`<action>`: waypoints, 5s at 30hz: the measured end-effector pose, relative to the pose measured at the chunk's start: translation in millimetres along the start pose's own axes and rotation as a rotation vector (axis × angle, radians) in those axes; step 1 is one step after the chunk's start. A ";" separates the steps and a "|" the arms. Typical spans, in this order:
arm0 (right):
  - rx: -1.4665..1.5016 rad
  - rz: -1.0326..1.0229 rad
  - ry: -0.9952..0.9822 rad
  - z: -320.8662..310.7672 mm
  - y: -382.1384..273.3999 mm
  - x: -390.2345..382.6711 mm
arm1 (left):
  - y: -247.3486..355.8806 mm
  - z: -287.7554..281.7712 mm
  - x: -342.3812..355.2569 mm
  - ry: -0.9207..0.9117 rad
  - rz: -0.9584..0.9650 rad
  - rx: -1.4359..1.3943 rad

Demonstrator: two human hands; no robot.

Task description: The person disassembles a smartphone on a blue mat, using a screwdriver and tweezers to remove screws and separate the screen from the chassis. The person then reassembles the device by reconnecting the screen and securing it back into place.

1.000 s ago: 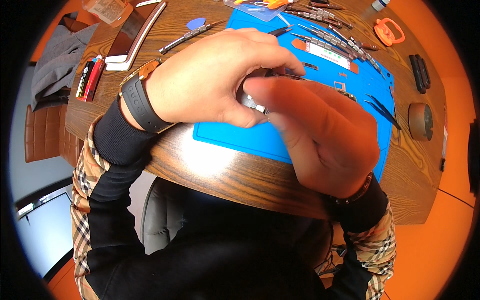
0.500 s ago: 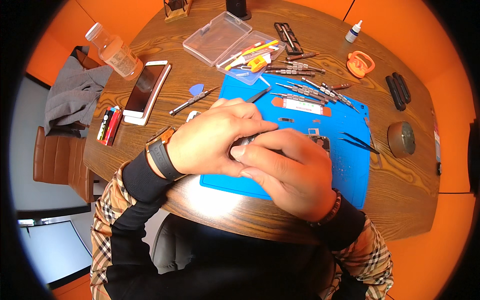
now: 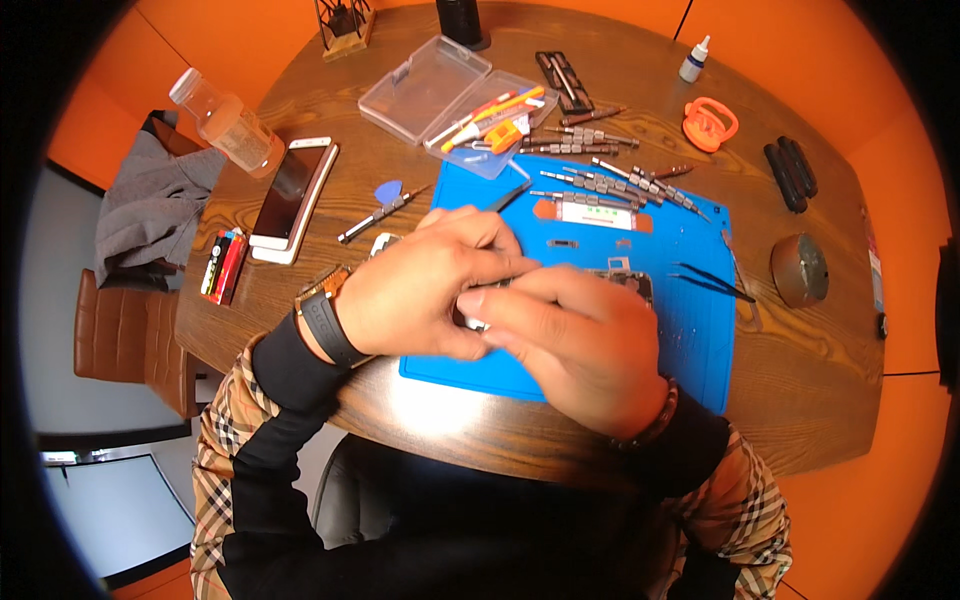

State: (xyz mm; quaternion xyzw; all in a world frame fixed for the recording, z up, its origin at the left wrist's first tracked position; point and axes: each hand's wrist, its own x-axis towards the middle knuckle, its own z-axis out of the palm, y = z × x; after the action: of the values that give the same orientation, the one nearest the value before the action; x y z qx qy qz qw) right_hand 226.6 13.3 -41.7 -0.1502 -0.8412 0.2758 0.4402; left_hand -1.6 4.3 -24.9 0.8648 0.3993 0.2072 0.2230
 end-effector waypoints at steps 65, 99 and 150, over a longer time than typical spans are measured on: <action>0.177 0.170 0.098 -5.6 10.0 -8.0 | -1.4 -2.1 -1.9 -0.057 -0.037 -0.008; 0.599 0.333 0.623 -10.0 1.3 -1.1 | 5.9 -0.2 3.9 0.228 -0.106 -0.249; -0.085 -0.618 0.491 51.8 -34.9 6.0 | 32.4 72.9 95.6 0.209 -0.025 0.154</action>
State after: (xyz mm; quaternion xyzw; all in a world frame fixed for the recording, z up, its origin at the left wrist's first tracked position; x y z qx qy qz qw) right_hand 180.2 -29.0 -40.8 0.0304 -0.7272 0.0511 0.6838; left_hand 113.8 44.3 -49.2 0.8481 0.4457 0.2622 0.1155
